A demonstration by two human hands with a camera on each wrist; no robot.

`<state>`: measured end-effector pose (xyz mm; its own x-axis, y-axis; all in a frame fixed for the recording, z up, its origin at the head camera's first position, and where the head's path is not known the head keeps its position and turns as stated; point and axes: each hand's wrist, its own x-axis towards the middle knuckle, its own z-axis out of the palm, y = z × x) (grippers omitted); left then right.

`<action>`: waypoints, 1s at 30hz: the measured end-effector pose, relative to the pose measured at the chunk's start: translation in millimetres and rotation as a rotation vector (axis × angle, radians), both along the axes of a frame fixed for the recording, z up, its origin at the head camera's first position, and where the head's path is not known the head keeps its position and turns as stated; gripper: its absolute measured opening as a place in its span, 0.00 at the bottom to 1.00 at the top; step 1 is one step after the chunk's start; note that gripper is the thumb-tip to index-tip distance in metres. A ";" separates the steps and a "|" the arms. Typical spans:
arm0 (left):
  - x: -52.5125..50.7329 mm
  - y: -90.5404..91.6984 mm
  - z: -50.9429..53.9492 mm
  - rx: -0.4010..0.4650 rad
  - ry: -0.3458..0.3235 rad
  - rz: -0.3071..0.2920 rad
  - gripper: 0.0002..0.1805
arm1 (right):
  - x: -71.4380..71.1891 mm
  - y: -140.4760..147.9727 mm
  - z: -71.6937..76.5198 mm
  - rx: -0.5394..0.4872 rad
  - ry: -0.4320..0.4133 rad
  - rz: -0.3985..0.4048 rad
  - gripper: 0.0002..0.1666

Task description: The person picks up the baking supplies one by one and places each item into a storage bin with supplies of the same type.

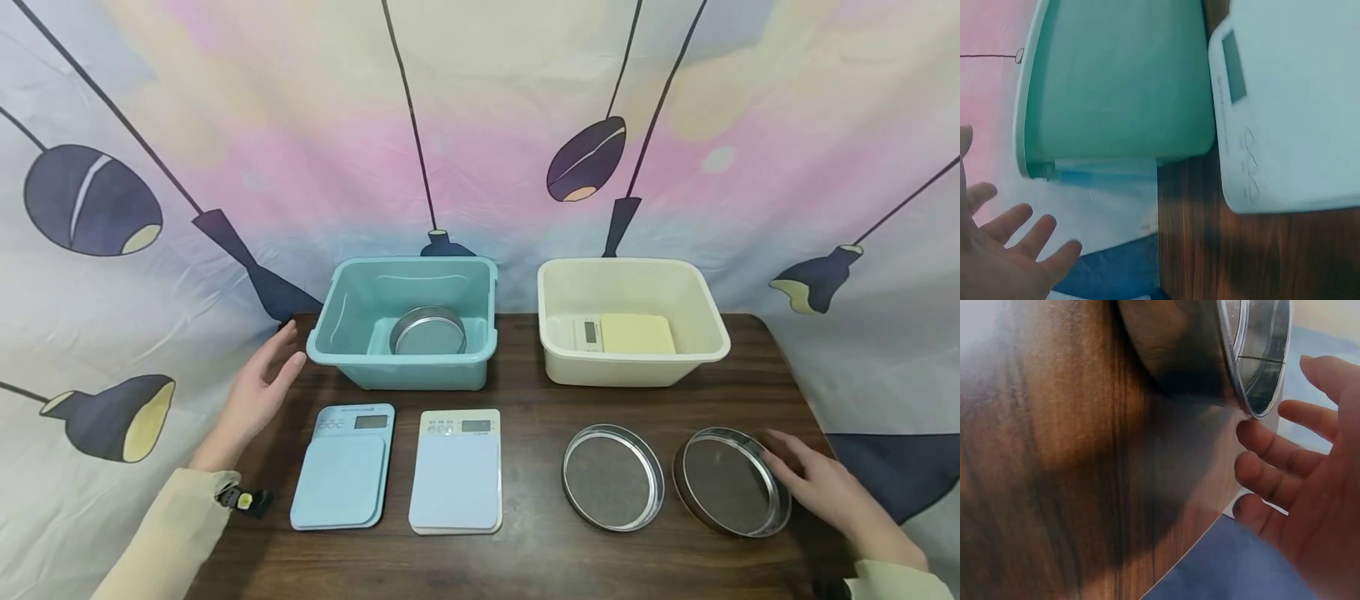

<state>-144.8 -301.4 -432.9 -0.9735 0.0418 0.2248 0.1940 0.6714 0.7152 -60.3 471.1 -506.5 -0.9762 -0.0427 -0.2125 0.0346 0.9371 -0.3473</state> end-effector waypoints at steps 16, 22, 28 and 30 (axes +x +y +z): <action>-17.8 18.0 -2.1 0.126 -0.111 0.021 0.33 | 8.9 8.1 -8.4 -0.090 -0.075 0.014 0.34; -20.1 20.4 -4.1 0.189 -0.096 0.002 0.32 | 12.7 9.1 -11.3 -0.116 -0.065 0.023 0.31; -23.1 20.8 -4.9 0.242 -0.116 -0.013 0.32 | 13.8 10.0 -14.7 -0.146 -0.076 0.009 0.29; -23.6 20.6 -4.9 0.240 -0.129 -0.006 0.32 | 14.4 10.3 -16.1 -0.168 -0.091 -0.007 0.29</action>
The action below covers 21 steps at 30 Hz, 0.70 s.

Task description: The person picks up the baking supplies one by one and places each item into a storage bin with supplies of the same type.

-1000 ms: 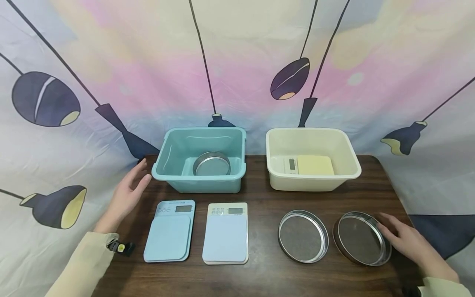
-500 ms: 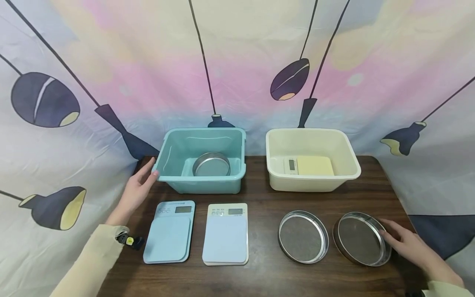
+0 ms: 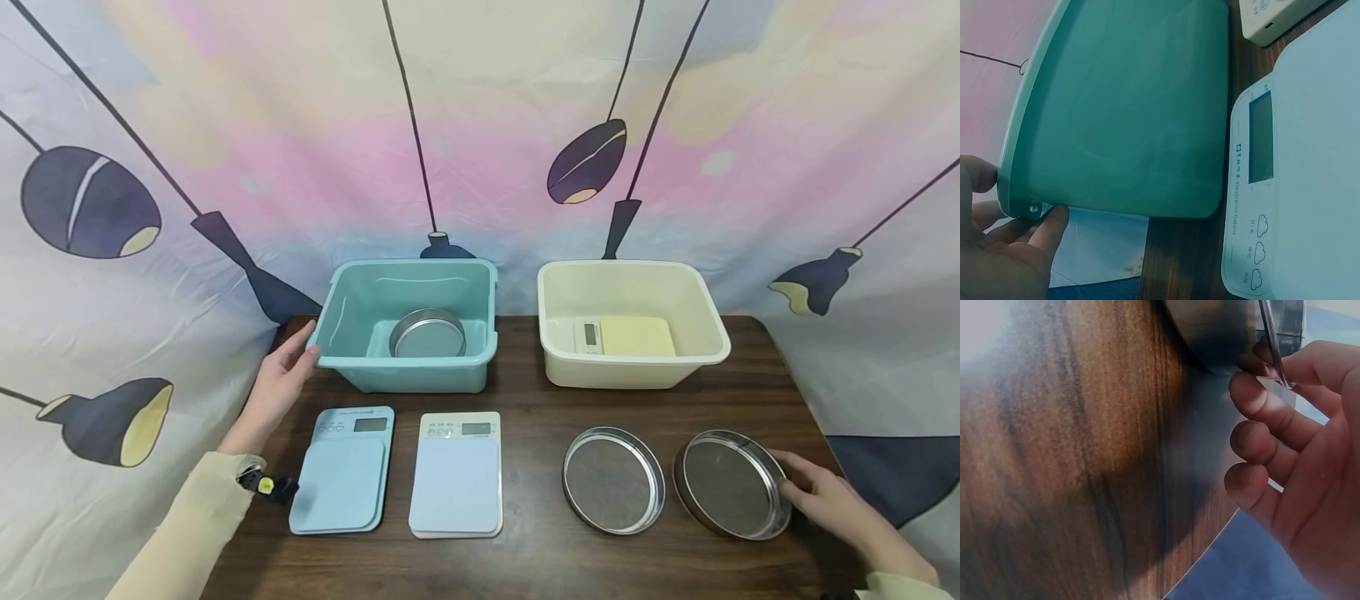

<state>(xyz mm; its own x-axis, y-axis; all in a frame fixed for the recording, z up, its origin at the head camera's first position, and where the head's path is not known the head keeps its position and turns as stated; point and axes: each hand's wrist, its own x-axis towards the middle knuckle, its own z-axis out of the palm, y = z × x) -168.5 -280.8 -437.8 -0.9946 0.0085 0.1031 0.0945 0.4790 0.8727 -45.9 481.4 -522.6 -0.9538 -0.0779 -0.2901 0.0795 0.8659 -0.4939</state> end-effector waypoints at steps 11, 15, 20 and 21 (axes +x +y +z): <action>1.2 0.2 0.5 0.048 -0.012 -0.001 0.31 | 7.2 -0.4 -7.6 -0.092 0.007 -0.064 0.28; 0.9 -0.4 -1.0 0.064 -0.007 -0.003 0.31 | 6.0 -1.1 -6.4 -0.115 -0.005 -0.084 0.29; 0.0 -2.0 -3.5 0.072 0.002 -0.010 0.31 | 4.8 -0.9 -4.6 -0.138 -0.016 -0.104 0.29; -0.1 -2.4 -3.9 0.069 0.004 -0.010 0.31 | 4.4 -0.3 -4.0 -0.139 -0.011 -0.094 0.29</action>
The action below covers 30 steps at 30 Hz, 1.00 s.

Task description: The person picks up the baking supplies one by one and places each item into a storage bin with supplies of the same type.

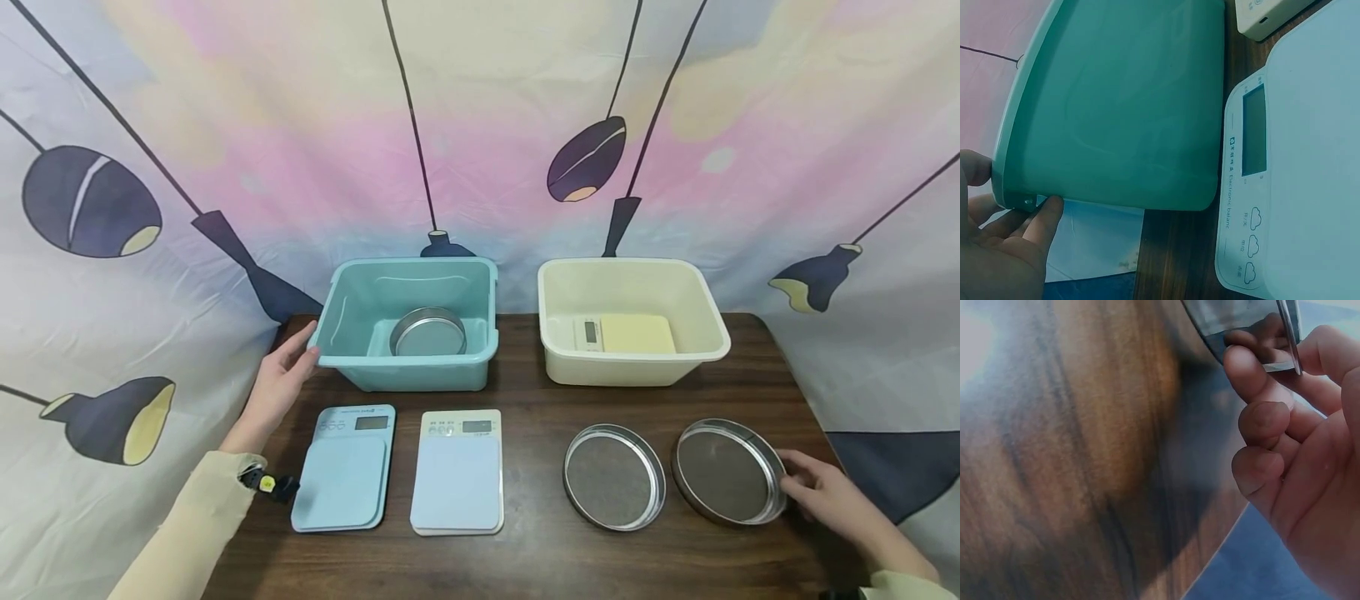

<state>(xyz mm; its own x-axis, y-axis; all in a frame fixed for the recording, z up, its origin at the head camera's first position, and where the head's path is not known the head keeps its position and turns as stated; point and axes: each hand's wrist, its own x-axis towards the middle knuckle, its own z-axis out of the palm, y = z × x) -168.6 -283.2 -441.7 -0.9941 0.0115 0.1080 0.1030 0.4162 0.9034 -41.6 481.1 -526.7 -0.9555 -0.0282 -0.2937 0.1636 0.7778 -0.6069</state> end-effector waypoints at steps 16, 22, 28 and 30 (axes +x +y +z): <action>-1.1 -0.9 -0.9 0.001 -0.011 0.005 0.30 | 2.4 -4.7 18.5 -0.066 0.274 0.052 0.27; -0.6 -0.2 -0.9 0.011 -0.005 0.006 0.30 | -1.7 -15.4 28.6 -0.072 0.283 0.061 0.18; -0.9 -0.7 -1.4 0.000 0.006 0.006 0.30 | -5.4 -25.2 39.5 -0.042 0.243 0.075 0.20; -0.5 -0.3 -1.1 -0.010 0.005 0.010 0.30 | -6.3 -29.1 43.6 -0.043 0.240 0.076 0.19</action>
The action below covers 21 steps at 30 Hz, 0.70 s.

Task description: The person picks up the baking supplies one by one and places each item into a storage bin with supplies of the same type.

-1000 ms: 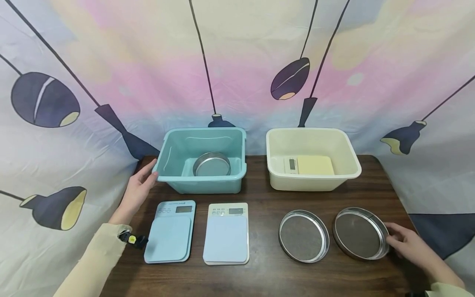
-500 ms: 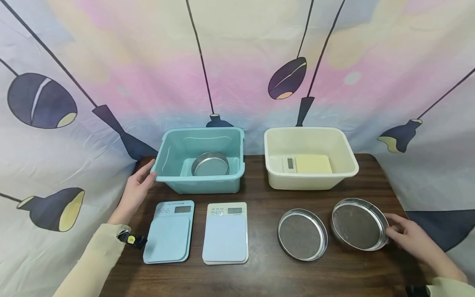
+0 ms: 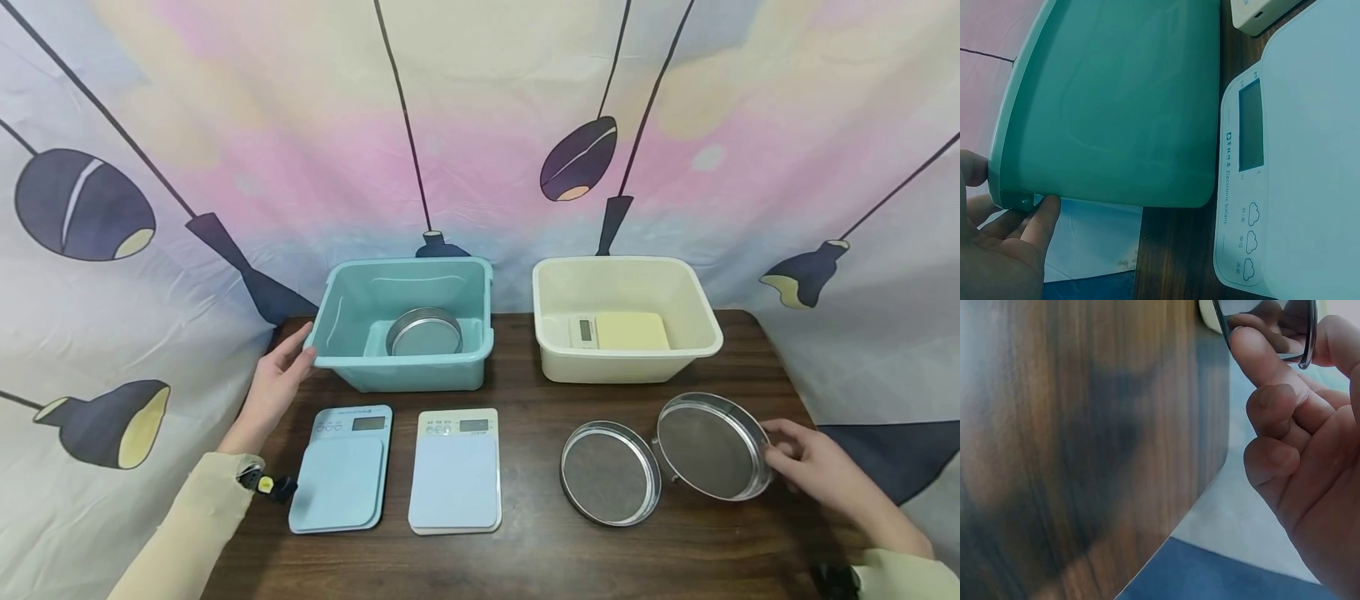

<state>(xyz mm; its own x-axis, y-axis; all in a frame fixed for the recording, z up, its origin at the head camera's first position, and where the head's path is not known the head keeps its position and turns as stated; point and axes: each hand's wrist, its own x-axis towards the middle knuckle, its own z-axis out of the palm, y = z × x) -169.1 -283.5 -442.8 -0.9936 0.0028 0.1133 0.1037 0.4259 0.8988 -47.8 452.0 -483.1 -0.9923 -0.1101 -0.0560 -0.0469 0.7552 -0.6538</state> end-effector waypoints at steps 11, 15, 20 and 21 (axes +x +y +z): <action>-0.5 0.4 -0.3 -0.008 -0.011 0.017 0.30 | -8.7 -22.5 21.9 -0.006 0.006 0.053 0.17; -1.0 -0.2 -0.7 -0.020 -0.013 0.021 0.30 | -12.3 -27.9 27.0 -0.005 0.007 0.084 0.18; -0.2 0.3 -0.8 -0.008 -0.009 0.020 0.30 | -16.1 -36.6 36.1 -0.007 0.016 0.113 0.17; -0.2 0.1 -1.3 -0.007 -0.007 0.020 0.30 | -17.0 -38.4 38.1 -0.010 0.017 0.117 0.17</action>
